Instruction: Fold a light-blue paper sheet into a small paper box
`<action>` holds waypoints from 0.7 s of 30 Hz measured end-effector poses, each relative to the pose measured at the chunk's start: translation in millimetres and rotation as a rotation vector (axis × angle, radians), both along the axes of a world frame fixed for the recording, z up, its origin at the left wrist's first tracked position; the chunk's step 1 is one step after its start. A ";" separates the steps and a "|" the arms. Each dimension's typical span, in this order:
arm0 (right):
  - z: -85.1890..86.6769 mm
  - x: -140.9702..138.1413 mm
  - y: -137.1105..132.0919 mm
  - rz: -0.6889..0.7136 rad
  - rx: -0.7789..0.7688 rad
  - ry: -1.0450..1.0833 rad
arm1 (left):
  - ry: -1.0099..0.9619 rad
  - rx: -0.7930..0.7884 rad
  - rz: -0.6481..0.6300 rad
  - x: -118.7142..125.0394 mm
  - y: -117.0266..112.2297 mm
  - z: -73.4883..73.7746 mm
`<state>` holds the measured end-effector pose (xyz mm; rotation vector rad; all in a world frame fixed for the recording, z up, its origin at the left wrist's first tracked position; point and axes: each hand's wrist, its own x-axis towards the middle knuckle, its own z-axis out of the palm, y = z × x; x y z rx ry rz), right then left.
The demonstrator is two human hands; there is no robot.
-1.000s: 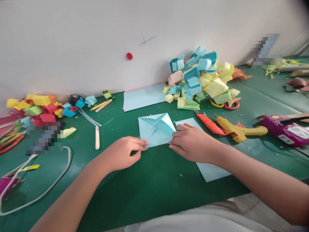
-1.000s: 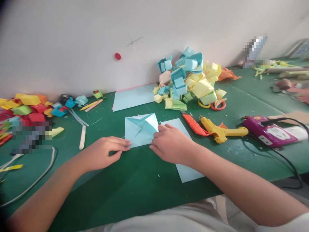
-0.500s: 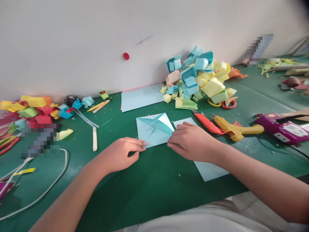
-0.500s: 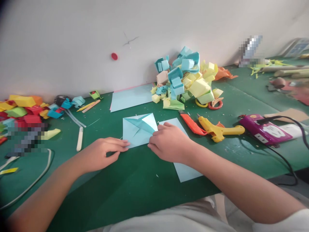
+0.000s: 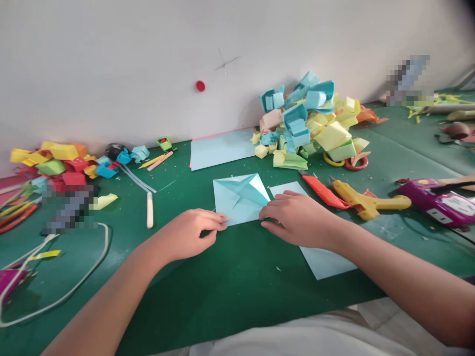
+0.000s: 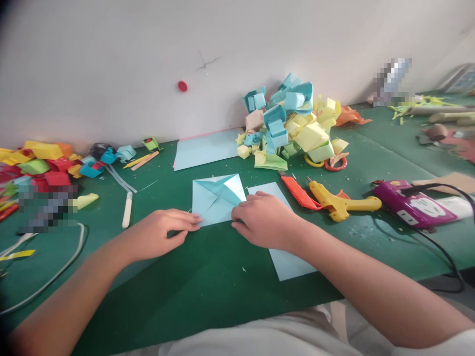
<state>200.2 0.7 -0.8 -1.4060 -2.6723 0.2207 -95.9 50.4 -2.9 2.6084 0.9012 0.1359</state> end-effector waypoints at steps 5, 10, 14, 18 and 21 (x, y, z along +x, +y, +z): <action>0.5 -0.2 -0.3 -0.004 -0.009 0.000 | 0.046 0.025 -0.012 0.1 -0.7 1.8; -0.8 0.5 0.2 0.001 -0.001 0.008 | 0.051 0.022 -0.008 0.6 -1.0 2.7; -0.3 0.8 0.3 -0.001 -0.012 0.001 | 0.032 0.005 -0.002 1.2 -0.7 2.5; 0.0 1.4 -0.3 -0.007 -0.011 -0.012 | 0.014 -0.007 0.004 1.1 -0.6 2.0; 1.1 1.4 -0.8 -0.019 -0.010 -0.038 | -0.008 -0.017 0.009 0.5 -0.5 1.5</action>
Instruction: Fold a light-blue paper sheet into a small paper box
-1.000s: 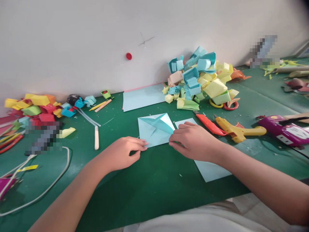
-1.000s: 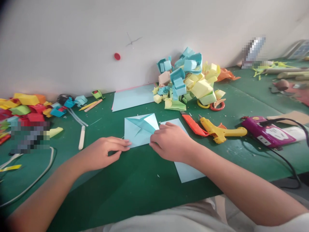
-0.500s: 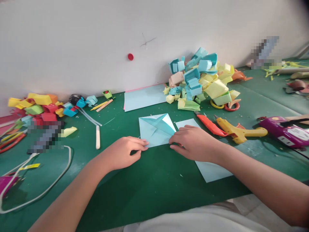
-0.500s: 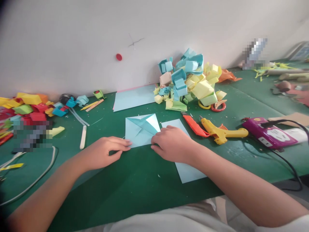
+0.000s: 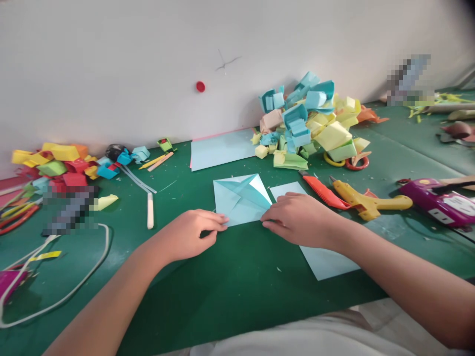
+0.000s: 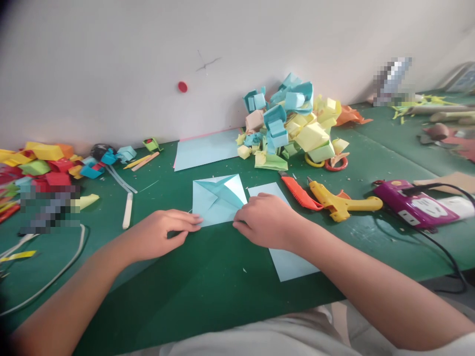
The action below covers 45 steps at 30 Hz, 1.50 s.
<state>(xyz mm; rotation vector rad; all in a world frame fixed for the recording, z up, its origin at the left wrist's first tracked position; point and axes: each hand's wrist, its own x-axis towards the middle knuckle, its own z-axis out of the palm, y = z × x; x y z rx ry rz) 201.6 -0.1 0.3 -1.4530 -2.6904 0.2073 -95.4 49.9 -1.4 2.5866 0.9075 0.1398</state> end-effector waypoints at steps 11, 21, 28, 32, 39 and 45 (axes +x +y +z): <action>7.4 8.3 1.8 -0.058 -0.029 -0.097 | 0.014 -0.013 -0.004 -1.8 1.6 0.9; 11.6 9.4 1.0 -0.088 -0.049 -0.130 | 0.025 -0.020 -0.007 -1.9 1.3 3.4; 13.1 14.3 1.3 -0.103 -0.069 -0.128 | 0.054 -0.102 -0.024 -7.4 7.6 4.8; 13.2 13.9 1.6 -0.084 -0.056 -0.106 | 0.035 -0.136 -0.015 -9.7 11.8 4.6; 12.9 17.6 5.8 -0.009 0.104 0.170 | -0.068 -0.130 0.036 -7.2 14.1 3.1; -8.5 21.7 11.0 0.128 0.065 0.144 | -0.138 -0.019 0.033 -2.8 12.9 -6.2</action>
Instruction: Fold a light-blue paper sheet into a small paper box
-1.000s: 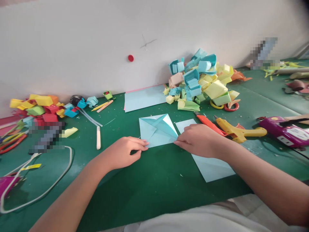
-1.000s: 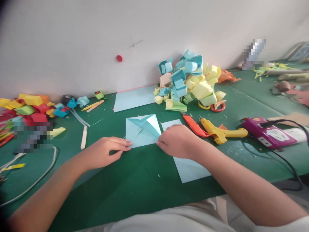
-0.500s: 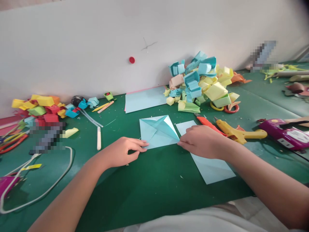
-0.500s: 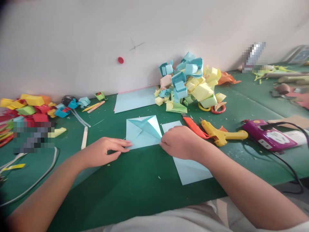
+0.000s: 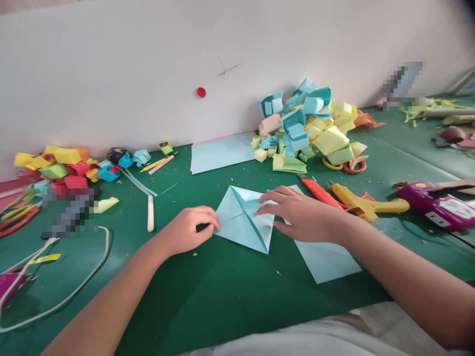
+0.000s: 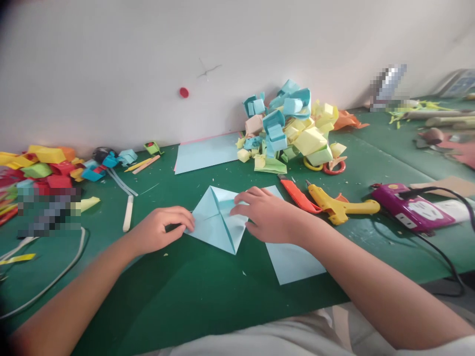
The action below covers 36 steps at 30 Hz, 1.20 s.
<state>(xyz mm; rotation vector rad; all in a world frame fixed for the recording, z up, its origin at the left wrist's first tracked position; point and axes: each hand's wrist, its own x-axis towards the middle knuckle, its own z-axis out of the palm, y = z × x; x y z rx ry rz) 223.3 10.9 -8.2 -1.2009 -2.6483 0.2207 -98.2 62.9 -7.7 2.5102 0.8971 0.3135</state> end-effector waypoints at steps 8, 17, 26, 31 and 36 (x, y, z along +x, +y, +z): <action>-5.8 -7.9 -5.8 0.069 0.012 -0.048 | 0.034 0.255 -0.119 9.7 -12.4 -7.9; 2.2 -10.6 -4.6 -0.019 0.054 0.071 | 0.035 0.336 -0.204 16.4 -14.1 -15.1; -20.9 0.6 -0.3 -0.002 -0.094 -0.137 | 0.044 0.370 -0.230 12.9 -11.4 -16.5; -20.4 -0.3 -2.0 0.010 -0.121 -0.137 | 0.032 0.453 -0.276 14.3 -9.2 -17.6; -13.5 -6.3 -4.8 0.036 -0.158 -0.113 | -0.015 0.523 -0.331 19.0 -9.8 -17.1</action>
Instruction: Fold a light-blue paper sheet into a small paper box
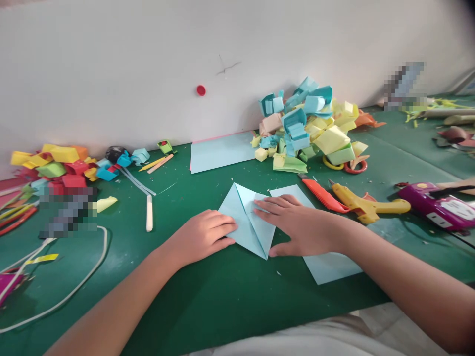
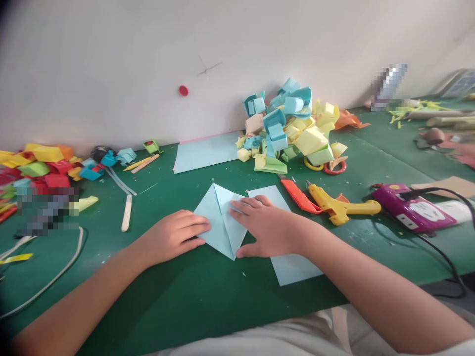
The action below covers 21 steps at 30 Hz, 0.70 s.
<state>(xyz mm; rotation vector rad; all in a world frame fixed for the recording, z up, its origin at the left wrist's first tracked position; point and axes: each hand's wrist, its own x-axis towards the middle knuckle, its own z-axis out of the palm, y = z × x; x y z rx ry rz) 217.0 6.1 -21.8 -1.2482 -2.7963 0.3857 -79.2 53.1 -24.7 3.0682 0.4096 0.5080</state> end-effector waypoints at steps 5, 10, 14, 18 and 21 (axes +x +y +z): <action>7.9 -8.8 -4.2 0.060 -0.023 0.011 | -0.052 0.036 0.018 6.3 -6.9 1.3; 8.5 -13.0 -11.5 0.058 -0.010 0.098 | -0.072 0.052 0.110 8.4 -10.7 1.1; 5.8 -13.2 -11.1 0.071 0.063 0.132 | -0.105 0.018 0.151 8.4 -11.0 0.0; 4.1 -12.3 -8.2 0.060 0.094 0.124 | -0.105 -0.009 0.106 6.0 -10.5 1.2; 5.4 -10.9 -7.2 0.020 0.098 0.150 | -0.078 -0.033 0.063 1.0 -8.3 3.1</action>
